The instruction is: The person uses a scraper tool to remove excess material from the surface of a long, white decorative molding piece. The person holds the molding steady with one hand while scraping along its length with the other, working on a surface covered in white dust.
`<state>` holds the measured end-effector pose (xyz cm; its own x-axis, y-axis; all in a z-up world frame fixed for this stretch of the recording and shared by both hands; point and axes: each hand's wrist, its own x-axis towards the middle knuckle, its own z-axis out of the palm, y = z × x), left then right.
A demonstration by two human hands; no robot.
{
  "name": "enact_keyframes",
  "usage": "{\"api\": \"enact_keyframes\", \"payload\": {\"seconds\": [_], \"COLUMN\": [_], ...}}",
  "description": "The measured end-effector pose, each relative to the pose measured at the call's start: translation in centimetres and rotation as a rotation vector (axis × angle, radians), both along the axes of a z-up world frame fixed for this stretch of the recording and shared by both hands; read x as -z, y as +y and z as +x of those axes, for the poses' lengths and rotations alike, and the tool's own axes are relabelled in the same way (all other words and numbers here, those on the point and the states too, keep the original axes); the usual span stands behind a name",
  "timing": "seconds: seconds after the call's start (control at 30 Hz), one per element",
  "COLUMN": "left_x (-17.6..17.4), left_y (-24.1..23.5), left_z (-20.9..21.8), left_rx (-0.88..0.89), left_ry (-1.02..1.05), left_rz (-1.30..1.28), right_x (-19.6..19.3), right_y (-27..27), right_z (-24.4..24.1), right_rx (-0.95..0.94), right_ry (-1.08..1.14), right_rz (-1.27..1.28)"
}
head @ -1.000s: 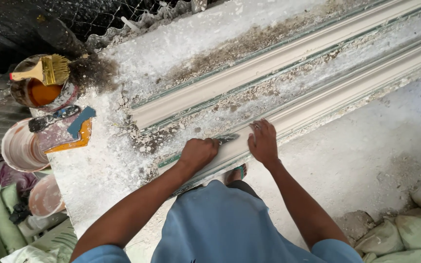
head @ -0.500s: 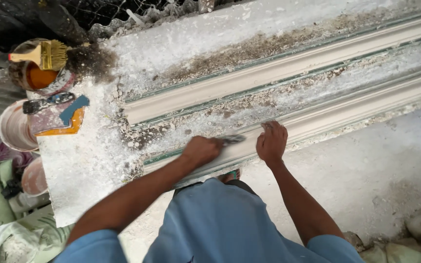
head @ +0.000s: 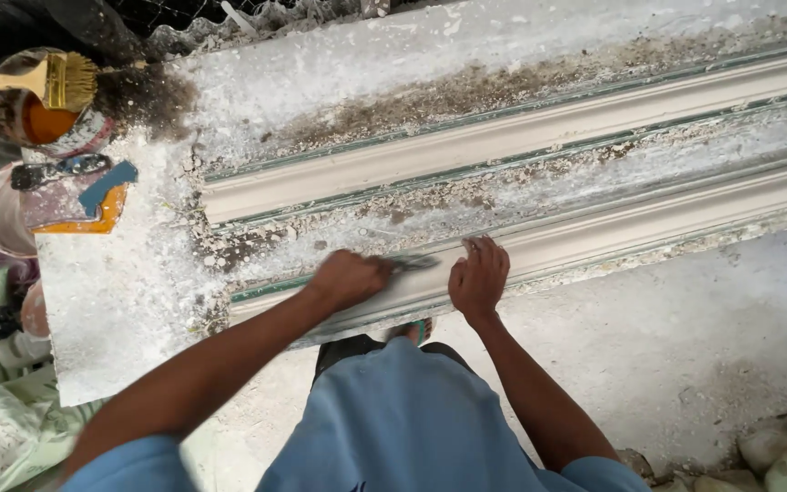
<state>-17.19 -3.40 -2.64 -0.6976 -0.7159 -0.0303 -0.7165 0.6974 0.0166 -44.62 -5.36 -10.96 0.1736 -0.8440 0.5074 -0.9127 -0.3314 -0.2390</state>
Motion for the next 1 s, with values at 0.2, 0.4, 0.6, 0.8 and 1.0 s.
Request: {"api": "enact_keyframes", "payload": {"seconds": [0.2,0.4,0.6,0.8,1.0], "left_x": [-2.4,-4.8,-0.5,-1.5,-4.0], "left_y": [-1.1,2.7,3.6,2.3,4.5], "left_z": [-0.5,11.9,8.6,2.5,15.1], "left_rx": [-0.030,-0.564,-0.677,-0.658,-0.726], "left_ry": [-0.058,-0.157,0.025,0.183,0.016], "left_rz": [0.129,0.601,0.640,0.620,0.791], "right_x": [-2.2,-1.2,0.6,-0.4,0.7], "right_y": [0.4,0.3,-2.4,-6.1,-6.4], "right_z": [-1.1,-3.2,-7.6,-9.7,-9.3], "right_rx": [-0.078,-0.121,0.194,0.564,0.674], "right_ry": [-0.043,0.022,0.144,-0.060,-0.060], "right_rz": [0.182,0.215,0.214,0.578,0.578]}}
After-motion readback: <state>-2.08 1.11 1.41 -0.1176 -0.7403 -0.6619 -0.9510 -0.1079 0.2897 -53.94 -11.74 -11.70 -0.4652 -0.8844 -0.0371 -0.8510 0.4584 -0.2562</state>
